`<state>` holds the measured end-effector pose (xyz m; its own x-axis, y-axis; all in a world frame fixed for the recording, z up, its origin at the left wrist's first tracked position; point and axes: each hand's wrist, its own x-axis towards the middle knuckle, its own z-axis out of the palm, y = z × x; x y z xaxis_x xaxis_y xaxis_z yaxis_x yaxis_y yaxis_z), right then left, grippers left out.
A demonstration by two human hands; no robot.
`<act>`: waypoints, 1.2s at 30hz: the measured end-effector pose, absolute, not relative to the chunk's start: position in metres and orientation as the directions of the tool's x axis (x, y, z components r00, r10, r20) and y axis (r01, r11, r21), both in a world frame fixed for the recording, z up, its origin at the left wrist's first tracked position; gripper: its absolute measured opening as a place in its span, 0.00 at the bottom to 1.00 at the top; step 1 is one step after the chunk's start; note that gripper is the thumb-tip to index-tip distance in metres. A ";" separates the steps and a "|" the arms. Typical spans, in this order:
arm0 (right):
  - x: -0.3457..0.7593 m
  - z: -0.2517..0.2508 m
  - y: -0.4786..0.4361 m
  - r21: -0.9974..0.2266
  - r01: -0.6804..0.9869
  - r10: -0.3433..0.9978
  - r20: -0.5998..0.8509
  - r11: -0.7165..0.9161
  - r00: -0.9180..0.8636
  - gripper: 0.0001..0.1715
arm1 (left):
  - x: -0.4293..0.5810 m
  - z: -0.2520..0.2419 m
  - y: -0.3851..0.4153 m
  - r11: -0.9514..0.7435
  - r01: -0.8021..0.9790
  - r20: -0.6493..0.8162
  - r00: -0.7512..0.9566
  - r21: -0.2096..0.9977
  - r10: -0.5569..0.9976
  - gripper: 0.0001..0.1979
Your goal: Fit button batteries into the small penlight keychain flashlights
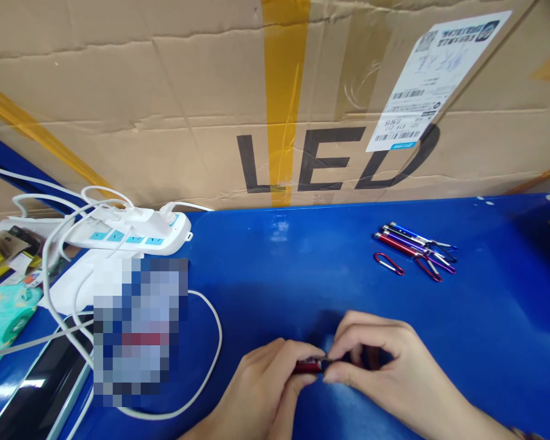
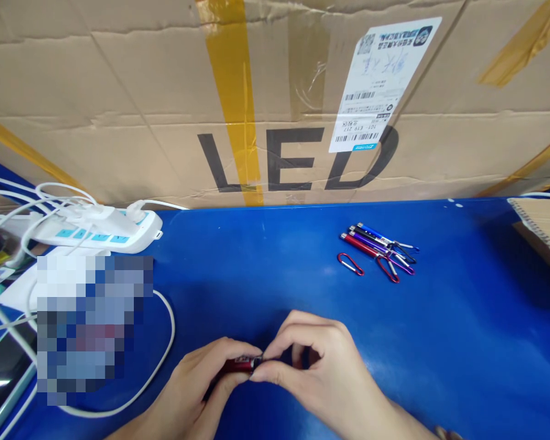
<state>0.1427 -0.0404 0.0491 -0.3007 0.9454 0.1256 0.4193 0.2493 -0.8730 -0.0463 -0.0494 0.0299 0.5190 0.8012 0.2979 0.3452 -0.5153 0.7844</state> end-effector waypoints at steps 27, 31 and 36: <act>0.146 0.052 -0.039 -0.676 0.445 0.807 0.448 0.587 -0.384 0.08 | -0.046 0.028 -0.049 -0.303 0.294 0.123 0.502 0.907 0.856 0.09; 0.145 0.051 -0.039 -0.726 0.398 0.820 0.424 0.561 -0.384 0.08 | -0.046 0.027 -0.049 -0.286 0.288 0.106 0.509 0.914 0.854 0.09; 0.144 0.052 -0.038 -0.748 0.380 0.828 0.405 0.544 -0.389 0.10 | -0.045 0.027 -0.050 -0.279 0.287 0.091 0.530 0.916 0.843 0.10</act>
